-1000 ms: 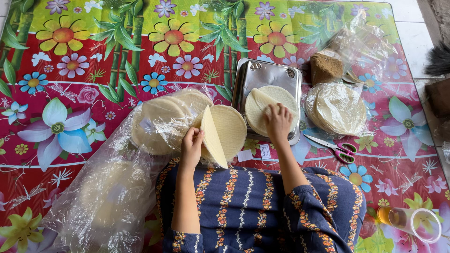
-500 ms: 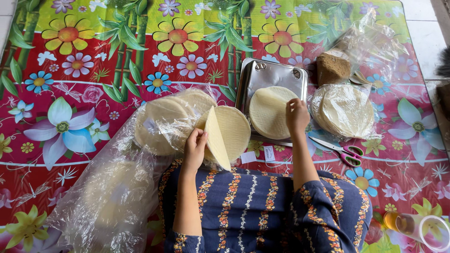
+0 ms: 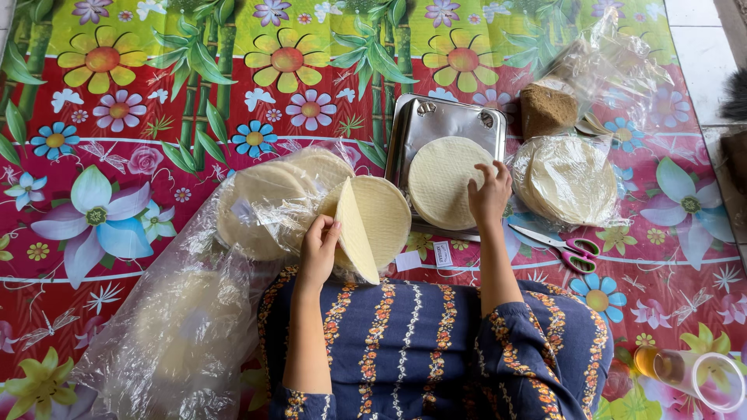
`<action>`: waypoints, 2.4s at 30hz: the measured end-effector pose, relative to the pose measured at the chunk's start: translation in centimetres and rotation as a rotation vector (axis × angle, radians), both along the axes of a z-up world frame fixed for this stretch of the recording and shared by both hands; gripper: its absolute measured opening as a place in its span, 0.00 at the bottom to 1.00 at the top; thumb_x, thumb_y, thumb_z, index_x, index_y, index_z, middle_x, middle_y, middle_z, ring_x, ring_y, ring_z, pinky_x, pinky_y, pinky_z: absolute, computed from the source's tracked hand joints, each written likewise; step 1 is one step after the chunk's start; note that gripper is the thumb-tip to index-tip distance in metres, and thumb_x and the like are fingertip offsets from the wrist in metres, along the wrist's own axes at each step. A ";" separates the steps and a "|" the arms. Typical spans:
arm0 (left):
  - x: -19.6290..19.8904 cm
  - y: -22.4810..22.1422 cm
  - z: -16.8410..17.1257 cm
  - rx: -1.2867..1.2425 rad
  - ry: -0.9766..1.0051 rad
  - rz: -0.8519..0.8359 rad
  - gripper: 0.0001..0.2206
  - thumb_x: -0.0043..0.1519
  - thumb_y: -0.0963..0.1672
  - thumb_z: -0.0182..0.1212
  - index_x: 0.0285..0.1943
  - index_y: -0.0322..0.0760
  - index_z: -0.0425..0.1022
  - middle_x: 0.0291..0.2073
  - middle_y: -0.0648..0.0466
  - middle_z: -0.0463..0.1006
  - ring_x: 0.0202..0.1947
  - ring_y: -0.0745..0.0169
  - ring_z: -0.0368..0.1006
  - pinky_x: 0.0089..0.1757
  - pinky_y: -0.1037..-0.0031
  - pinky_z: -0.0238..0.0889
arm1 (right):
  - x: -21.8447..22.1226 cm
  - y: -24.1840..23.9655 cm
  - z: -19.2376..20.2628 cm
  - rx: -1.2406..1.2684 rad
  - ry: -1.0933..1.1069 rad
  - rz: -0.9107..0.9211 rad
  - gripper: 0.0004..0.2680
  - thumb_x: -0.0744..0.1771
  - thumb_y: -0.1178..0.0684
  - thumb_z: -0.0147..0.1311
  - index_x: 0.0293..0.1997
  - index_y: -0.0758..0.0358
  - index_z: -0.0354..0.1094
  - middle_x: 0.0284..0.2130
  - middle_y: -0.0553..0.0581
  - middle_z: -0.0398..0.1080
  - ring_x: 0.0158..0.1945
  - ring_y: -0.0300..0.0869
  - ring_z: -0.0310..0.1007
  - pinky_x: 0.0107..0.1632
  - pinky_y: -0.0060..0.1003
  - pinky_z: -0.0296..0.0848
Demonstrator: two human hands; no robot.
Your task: The person peels apart and stacks individual spring roll wrappers by hand, placing the separated layers onto a metal tray and then into plastic bags.
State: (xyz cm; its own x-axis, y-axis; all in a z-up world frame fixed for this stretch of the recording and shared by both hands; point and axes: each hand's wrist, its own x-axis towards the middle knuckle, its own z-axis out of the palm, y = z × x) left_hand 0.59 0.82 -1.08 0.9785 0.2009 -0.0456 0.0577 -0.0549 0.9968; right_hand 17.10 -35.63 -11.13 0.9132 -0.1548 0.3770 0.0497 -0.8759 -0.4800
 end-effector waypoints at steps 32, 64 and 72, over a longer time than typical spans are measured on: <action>0.0 -1.2 -0.1 -0.329 0.165 -0.100 0.10 0.68 0.45 0.58 0.36 0.34 0.73 0.29 0.59 0.77 0.32 0.73 0.73 0.38 0.78 0.71 | -8.2 9.7 7.2 0.553 0.377 0.674 0.06 0.69 0.51 0.55 0.46 0.61 0.73 0.44 0.58 0.74 0.49 0.47 0.73 0.51 0.41 0.74; 0.0 -6.7 -2.2 0.392 0.206 -0.146 0.17 0.62 0.50 0.57 0.42 0.27 0.73 0.37 0.32 0.79 0.42 0.30 0.76 0.43 0.52 0.69 | -12.3 15.9 3.7 0.576 0.214 0.282 0.08 0.70 0.53 0.48 0.50 0.66 0.67 0.28 0.62 0.74 0.30 0.39 0.73 0.34 0.37 0.70; -0.3 -7.1 1.4 0.353 0.214 -0.036 0.15 0.68 0.48 0.51 0.44 0.28 0.72 0.34 0.35 0.80 0.37 0.35 0.78 0.39 0.52 0.70 | -12.5 15.6 5.9 0.561 0.379 0.457 0.10 0.69 0.51 0.57 0.42 0.71 0.71 0.22 0.59 0.72 0.25 0.34 0.67 0.28 0.35 0.67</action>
